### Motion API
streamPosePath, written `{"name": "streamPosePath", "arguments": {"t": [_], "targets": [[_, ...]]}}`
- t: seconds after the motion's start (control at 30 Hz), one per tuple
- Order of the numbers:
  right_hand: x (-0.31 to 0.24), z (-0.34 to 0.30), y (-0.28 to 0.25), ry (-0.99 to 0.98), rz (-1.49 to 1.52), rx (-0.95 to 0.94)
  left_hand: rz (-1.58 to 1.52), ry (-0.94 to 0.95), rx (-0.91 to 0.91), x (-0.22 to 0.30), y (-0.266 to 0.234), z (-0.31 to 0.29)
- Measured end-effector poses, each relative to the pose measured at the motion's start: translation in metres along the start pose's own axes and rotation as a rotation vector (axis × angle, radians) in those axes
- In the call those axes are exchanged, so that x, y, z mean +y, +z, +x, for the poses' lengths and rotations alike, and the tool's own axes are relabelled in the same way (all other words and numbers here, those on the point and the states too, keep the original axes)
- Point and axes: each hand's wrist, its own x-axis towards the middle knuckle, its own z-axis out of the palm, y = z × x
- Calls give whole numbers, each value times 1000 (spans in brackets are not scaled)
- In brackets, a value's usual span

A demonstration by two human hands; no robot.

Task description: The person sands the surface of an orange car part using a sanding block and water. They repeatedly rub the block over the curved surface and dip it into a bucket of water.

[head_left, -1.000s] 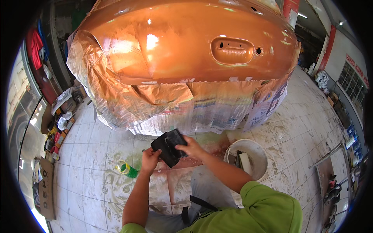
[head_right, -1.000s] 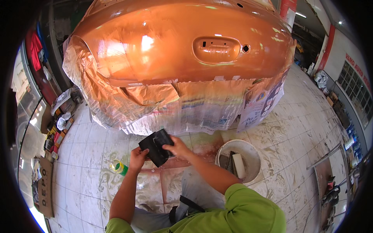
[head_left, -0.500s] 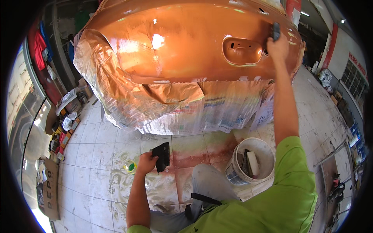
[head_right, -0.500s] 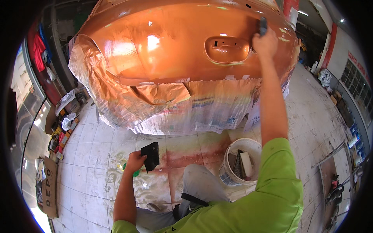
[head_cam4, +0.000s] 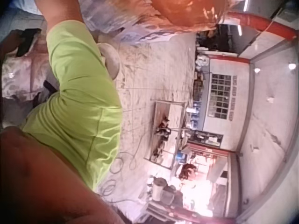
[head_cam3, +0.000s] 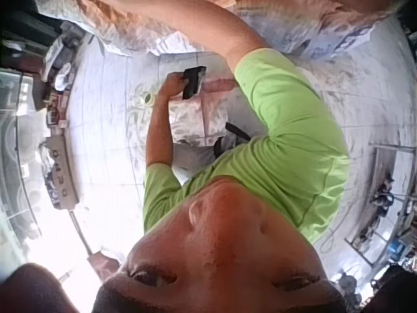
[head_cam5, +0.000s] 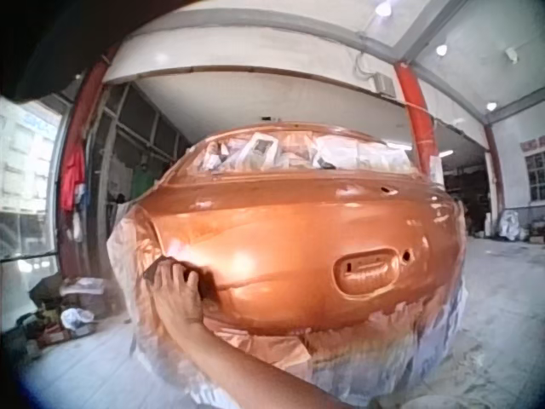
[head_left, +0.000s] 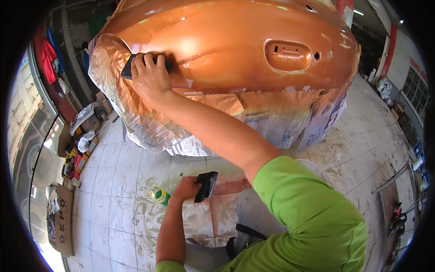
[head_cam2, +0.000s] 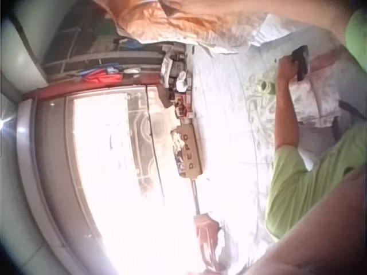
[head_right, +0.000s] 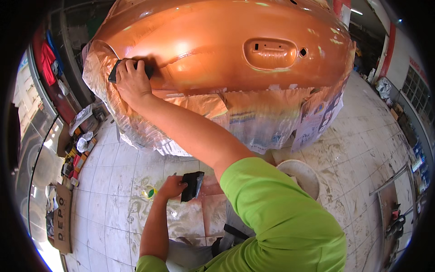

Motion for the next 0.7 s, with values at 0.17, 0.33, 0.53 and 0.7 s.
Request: {"name": "streamPosePath", "arguments": {"t": [0.17, 0.33, 0.53, 0.7], "targets": [[69, -26, -44, -209, 75, 2, 62, -35, -3, -33, 12, -12], [293, -84, -123, 81, -37, 97, 150, -128, -79, -25, 5, -27], [480, -130, -163, 640, -309, 33, 141, -157, -81, -30, 8, -31], [325, -87, -113, 504, -176, 15, 149, -169, -52, -32, 0, -33]]}}
